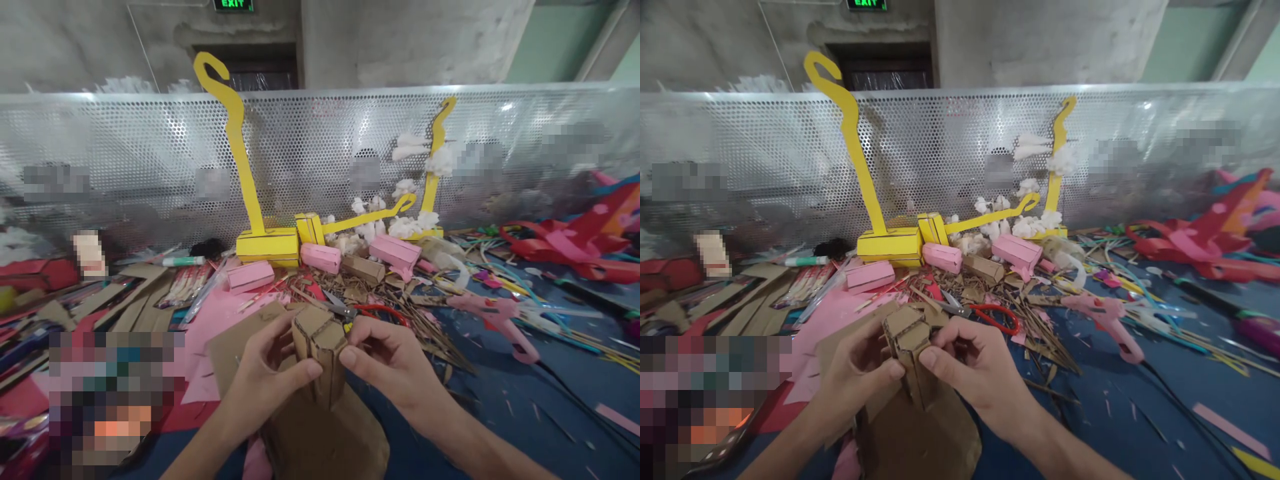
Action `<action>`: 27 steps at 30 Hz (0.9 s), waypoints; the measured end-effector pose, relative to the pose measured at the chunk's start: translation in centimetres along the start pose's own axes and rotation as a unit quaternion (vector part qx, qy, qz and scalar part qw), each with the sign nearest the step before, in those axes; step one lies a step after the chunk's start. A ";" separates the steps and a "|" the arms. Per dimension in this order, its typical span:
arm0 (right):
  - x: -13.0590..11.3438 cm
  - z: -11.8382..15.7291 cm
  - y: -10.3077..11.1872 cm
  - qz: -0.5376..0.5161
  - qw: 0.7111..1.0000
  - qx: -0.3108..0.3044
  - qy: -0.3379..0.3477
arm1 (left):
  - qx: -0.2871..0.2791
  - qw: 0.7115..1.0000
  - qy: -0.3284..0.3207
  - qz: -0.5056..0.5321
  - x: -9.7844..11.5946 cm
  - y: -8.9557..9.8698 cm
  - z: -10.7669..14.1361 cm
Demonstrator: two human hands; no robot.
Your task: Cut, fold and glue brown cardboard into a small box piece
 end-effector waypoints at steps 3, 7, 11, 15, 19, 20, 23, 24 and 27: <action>-0.5 0.0 -0.1 0.001 1.000 -0.002 0.005 | 0.002 1.000 -0.017 -0.018 0.5 0.0 0.2; -0.3 0.0 -0.1 0.006 1.000 -0.008 0.001 | 0.002 0.999 -0.013 -0.038 0.8 0.0 0.3; 0.4 -0.1 0.1 0.014 1.000 0.000 -0.006 | 0.015 1.000 0.007 -0.019 0.6 -0.1 0.0; 0.8 -0.3 0.8 0.042 0.998 0.037 -0.016 | 0.090 0.993 0.043 0.068 -0.1 0.5 -0.3; 1.0 -0.6 1.2 0.070 0.996 0.043 -0.040 | 0.180 0.949 0.122 0.227 -1.5 1.8 0.0; 1.2 -0.6 1.2 0.069 0.996 0.033 -0.049 | 0.182 0.943 0.129 0.249 -1.6 2.0 0.0; 1.5 -0.6 0.6 0.060 0.997 0.001 -0.055 | 0.172 0.938 0.113 0.278 -1.4 2.4 -0.1; 1.5 -0.6 0.3 0.060 0.997 -0.006 -0.048 | 0.170 0.937 0.106 0.285 -1.3 2.4 -0.2; 1.5 -0.4 -0.4 0.078 0.997 -0.019 -0.021 | 0.177 0.934 0.103 0.293 -0.9 2.2 -0.3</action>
Point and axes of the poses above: each hand's wrist, its own z-axis away from the middle knuckle, its own y-axis out of the back of the hand, x = y × z, the point moved 4 cm from there along -z, towards the middle knuckle, and after that the axes turned 14 degrees about -x, right-handed, at the moved point
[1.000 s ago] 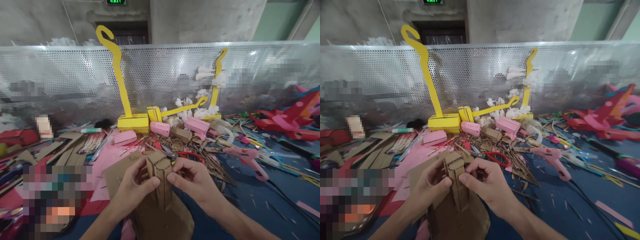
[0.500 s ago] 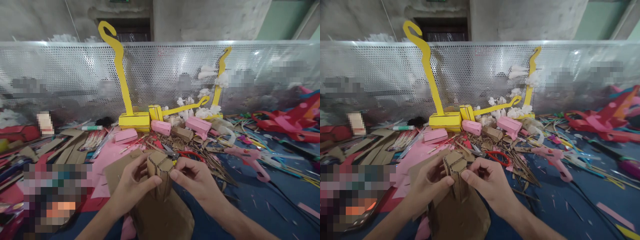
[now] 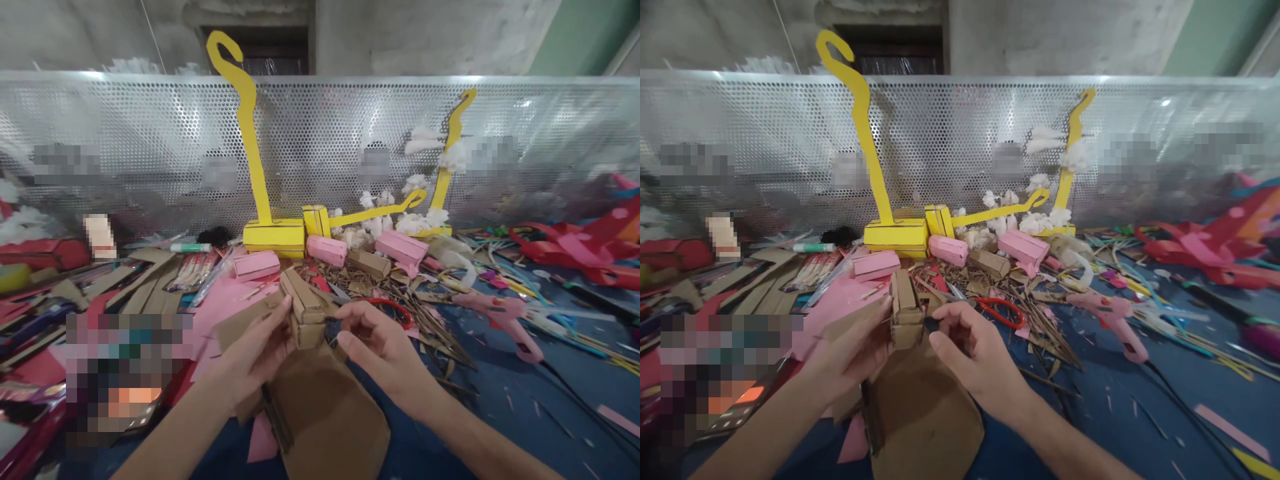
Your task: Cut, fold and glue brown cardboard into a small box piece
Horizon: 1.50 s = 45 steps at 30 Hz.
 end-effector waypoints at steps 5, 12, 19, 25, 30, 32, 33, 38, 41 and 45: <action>-0.5 0.5 -0.3 0.079 0.995 0.007 0.052 | -0.037 0.997 0.063 0.009 -0.8 -0.7 0.5; -1.8 0.6 0.1 0.203 0.973 0.024 0.110 | -0.086 0.983 0.162 0.014 -2.7 -0.8 1.1; -1.7 0.7 0.0 0.205 0.971 0.026 0.119 | -0.083 0.983 0.155 0.049 -3.4 -1.1 1.1; -1.7 0.6 0.2 0.231 0.963 0.033 0.136 | -0.051 0.986 0.156 0.034 -3.3 -1.2 1.1; -1.7 0.9 0.2 0.286 0.945 0.031 0.155 | -0.028 0.988 0.151 0.004 -3.4 -1.0 1.2; -1.6 1.1 0.2 0.296 0.940 0.036 0.166 | -0.038 0.988 0.148 -0.002 -3.6 -1.1 1.2; -1.5 1.1 0.3 0.299 0.939 0.037 0.169 | -0.043 0.988 0.147 -0.005 -3.7 -1.2 1.3; -1.2 1.1 0.3 0.321 0.931 0.032 0.173 | -0.029 0.991 0.129 -0.015 -3.8 -1.3 1.5; -1.3 1.1 0.2 0.330 0.927 0.024 0.176 | -0.023 0.992 0.125 -0.014 -3.8 -1.5 1.4; -1.6 1.2 0.0 0.340 0.923 0.011 0.178 | -0.010 0.993 0.116 -0.025 -3.8 -1.6 1.4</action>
Point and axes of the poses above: each hand's wrist, its own z-axis away from the middle knuckle, its own y-axis out of the back of the hand, x = y × z, the point moved 4 cm from there along -z, towards the middle knuckle, and after that the axes turned 14 degrees about -x, right-handed, at the moved point
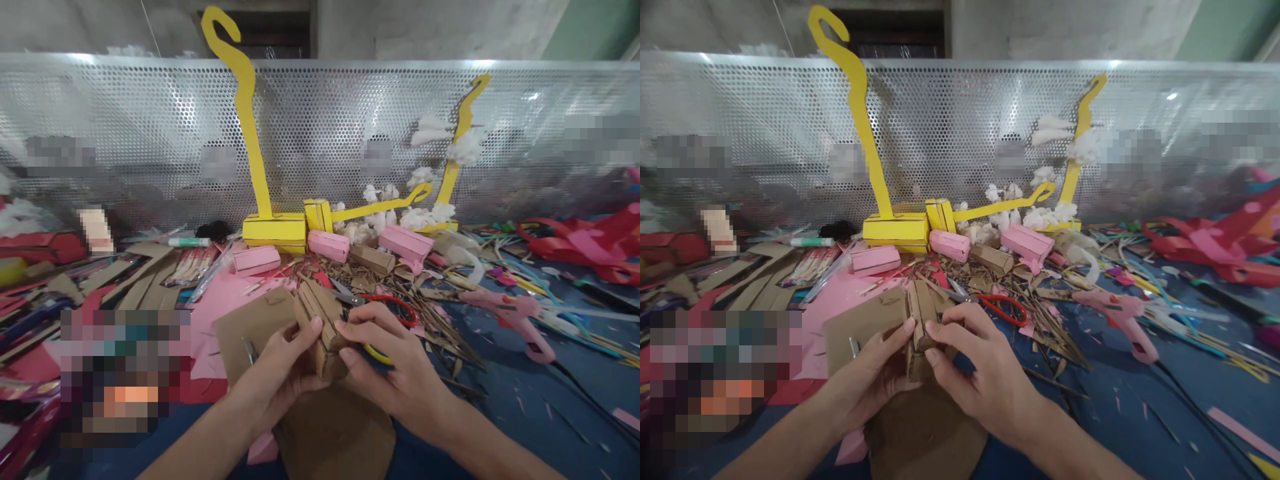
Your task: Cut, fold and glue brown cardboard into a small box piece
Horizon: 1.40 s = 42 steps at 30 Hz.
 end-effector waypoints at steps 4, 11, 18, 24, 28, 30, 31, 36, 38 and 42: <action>-0.3 -0.1 0.2 -0.023 1.000 -0.002 -0.006 | -0.003 1.000 -0.008 -0.027 0.2 0.2 0.0; 1.5 -0.3 0.1 -0.244 0.960 0.042 -0.131 | -0.021 0.985 -0.095 -0.144 2.0 0.8 -0.2; 2.7 -0.4 -1.3 -0.351 0.916 -0.008 -0.192 | -0.059 0.964 -0.152 -0.210 3.0 0.7 -0.4; 3.2 -0.3 -1.6 -0.355 0.913 -0.029 -0.200 | -0.061 0.950 -0.153 -0.266 3.0 1.0 -0.4; 3.7 -0.1 -1.8 -0.335 0.920 -0.030 -0.201 | -0.056 0.937 -0.172 -0.298 3.2 0.8 -0.3; 3.9 -0.1 -2.0 -0.322 0.926 -0.031 -0.194 | -0.062 0.931 -0.184 -0.310 3.4 0.9 -0.4; 4.0 -0.2 -2.1 -0.315 0.929 -0.032 -0.191 | -0.065 0.928 -0.188 -0.314 3.4 1.1 -0.5; 4.3 -0.4 -2.5 -0.279 0.945 -0.023 -0.171 | -0.089 0.914 -0.215 -0.331 3.4 2.2 -1.3; 4.3 -0.5 -2.5 -0.258 0.953 -0.015 -0.161 | -0.079 0.908 -0.237 -0.336 3.6 2.5 -1.5; 4.5 -0.8 -2.0 -0.204 0.969 0.009 -0.138 | -0.064 0.905 -0.252 -0.336 3.4 2.8 -1.7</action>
Point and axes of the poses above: each hand's wrist, its own z-axis away from the middle knuckle, its own y-axis out of the back of the hand, x = y × z, the point moved 4 cm from there along -z, towards the middle knuckle, and after that the axes turned 14 degrees about -x, right-handed, at the moved point
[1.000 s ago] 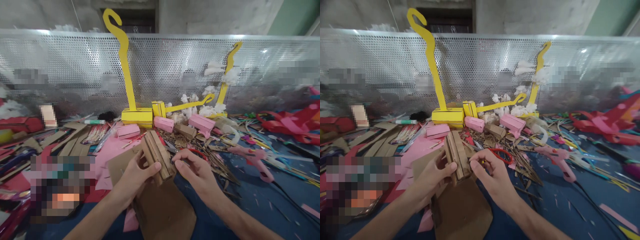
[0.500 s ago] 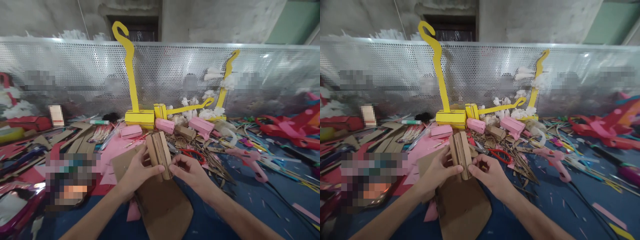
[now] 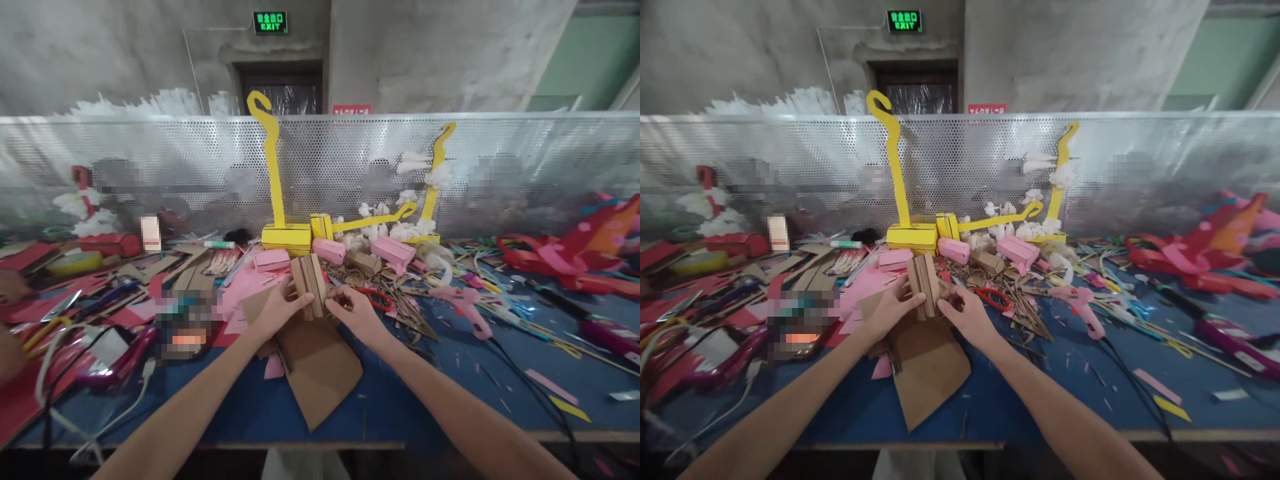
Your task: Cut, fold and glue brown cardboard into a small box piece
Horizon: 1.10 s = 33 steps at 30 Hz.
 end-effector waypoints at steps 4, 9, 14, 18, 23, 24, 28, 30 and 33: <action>0.4 0.1 0.8 0.039 0.999 0.022 0.020 | 0.024 1.000 0.004 -0.003 -0.1 0.0 0.4; 1.2 0.0 1.1 0.060 0.997 0.018 0.033 | 0.031 0.999 0.002 -0.011 0.6 -0.4 0.8; 1.0 -0.1 1.2 0.052 0.998 0.029 0.035 | 0.014 1.000 0.002 -0.024 1.0 -0.6 0.6; 0.3 -0.2 0.6 0.052 0.998 0.018 0.042 | -0.010 0.999 -0.014 -0.032 1.1 -0.5 0.5; 0.1 -0.3 0.4 0.058 0.997 0.020 0.055 | -0.030 0.997 -0.034 -0.057 1.3 -0.6 0.7; 0.3 -0.3 0.5 0.061 0.996 0.025 0.057 | -0.033 0.997 -0.035 -0.064 1.4 -0.7 0.8; 1.1 -0.1 1.4 0.077 0.994 0.040 0.060 | -0.043 0.995 -0.035 -0.088 1.4 -0.9 0.9; 1.4 -0.1 1.6 0.086 0.994 0.034 0.064 | -0.041 0.994 -0.040 -0.097 1.4 -0.8 0.9; 1.7 -0.2 1.2 0.098 0.993 0.009 0.070 | -0.038 0.992 -0.049 -0.107 1.3 -0.5 0.8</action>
Point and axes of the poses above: each hand's wrist, its own z-axis away from the middle knuckle, its own y-axis out of the back of the hand, x = y × z, the point moved 4 cm from there along -z, towards the middle knuckle, and after that the axes turned 14 degrees about -x, right-handed, at the moved point
